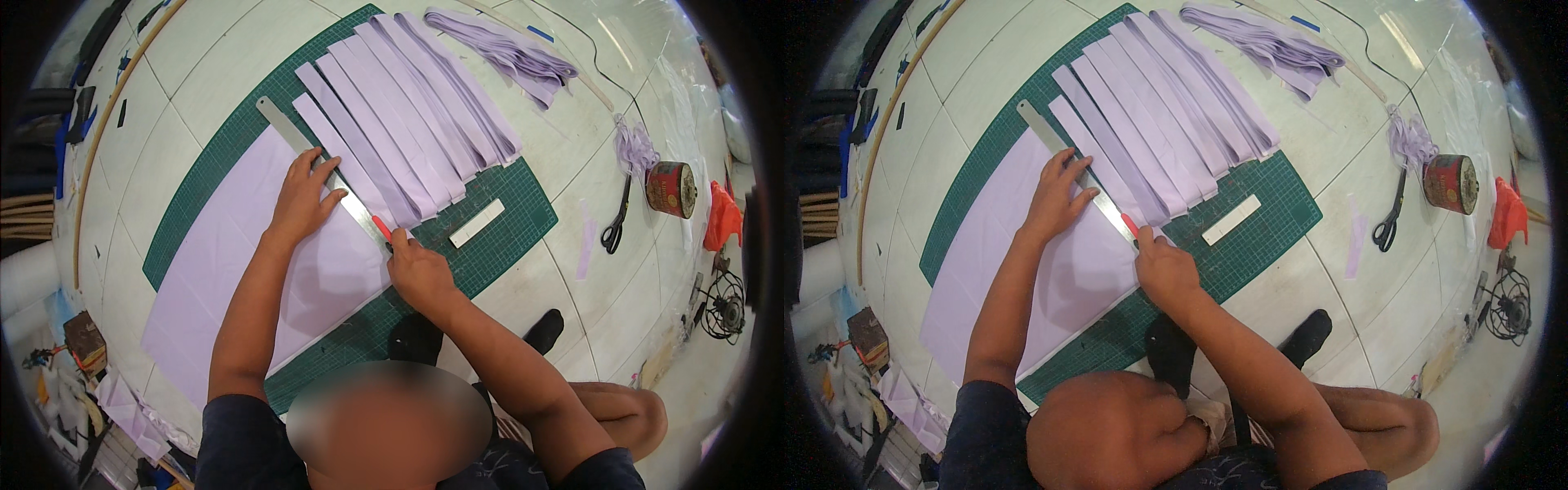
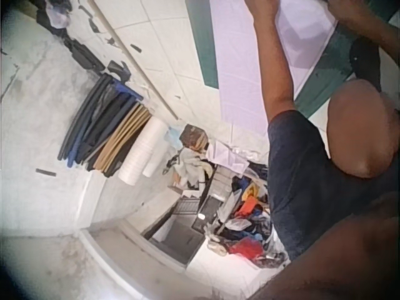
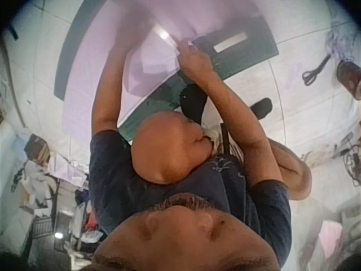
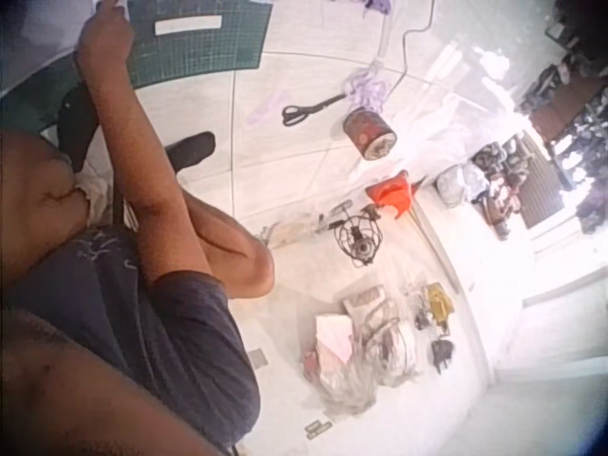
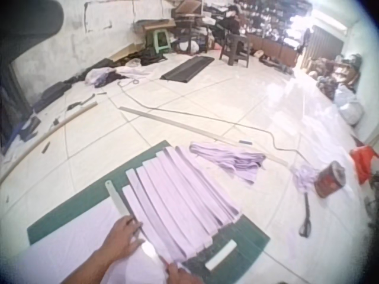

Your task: The person cuts strips of purple fabric from a large sheet on the floor using a utility knife and a metal ruler. They align the ruler with a template to guide the knife and then use scissors to trim the edges of the cut strips.

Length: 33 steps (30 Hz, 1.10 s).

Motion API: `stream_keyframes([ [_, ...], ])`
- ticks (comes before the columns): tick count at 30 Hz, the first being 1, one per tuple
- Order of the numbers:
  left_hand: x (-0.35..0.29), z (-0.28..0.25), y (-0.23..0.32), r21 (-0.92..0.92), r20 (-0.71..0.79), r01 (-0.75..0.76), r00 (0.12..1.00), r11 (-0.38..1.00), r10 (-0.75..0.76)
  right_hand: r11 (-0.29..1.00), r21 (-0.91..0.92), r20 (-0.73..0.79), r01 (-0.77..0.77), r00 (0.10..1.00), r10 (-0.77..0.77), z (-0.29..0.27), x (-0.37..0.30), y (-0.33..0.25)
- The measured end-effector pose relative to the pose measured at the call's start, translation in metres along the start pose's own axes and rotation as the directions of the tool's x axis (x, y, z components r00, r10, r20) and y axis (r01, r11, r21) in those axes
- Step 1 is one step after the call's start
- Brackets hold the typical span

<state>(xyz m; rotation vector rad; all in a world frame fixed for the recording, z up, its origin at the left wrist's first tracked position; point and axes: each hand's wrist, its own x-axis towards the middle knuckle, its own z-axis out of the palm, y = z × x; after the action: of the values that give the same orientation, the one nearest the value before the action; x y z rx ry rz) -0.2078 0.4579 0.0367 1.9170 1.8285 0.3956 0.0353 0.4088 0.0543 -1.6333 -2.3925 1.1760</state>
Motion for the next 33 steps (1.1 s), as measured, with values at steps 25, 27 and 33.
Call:
stream_keyframes([
  [25,-0.002,0.005,-0.003,0.024,0.014,0.002,1.0,1.0,-0.003,0.987,-0.085,0.201,-0.134,0.968,0.149,-0.062,-0.127,0.043],
  [27,-0.001,0.002,-0.003,0.023,0.013,0.001,1.0,1.0,-0.001,0.979,0.038,0.183,-0.201,0.964,0.191,-0.059,-0.125,0.051],
  [33,0.017,-0.003,-0.005,-0.209,-0.075,0.054,0.995,0.976,-0.071,0.867,0.331,0.132,-0.373,0.928,0.349,-0.045,-0.101,0.062],
])
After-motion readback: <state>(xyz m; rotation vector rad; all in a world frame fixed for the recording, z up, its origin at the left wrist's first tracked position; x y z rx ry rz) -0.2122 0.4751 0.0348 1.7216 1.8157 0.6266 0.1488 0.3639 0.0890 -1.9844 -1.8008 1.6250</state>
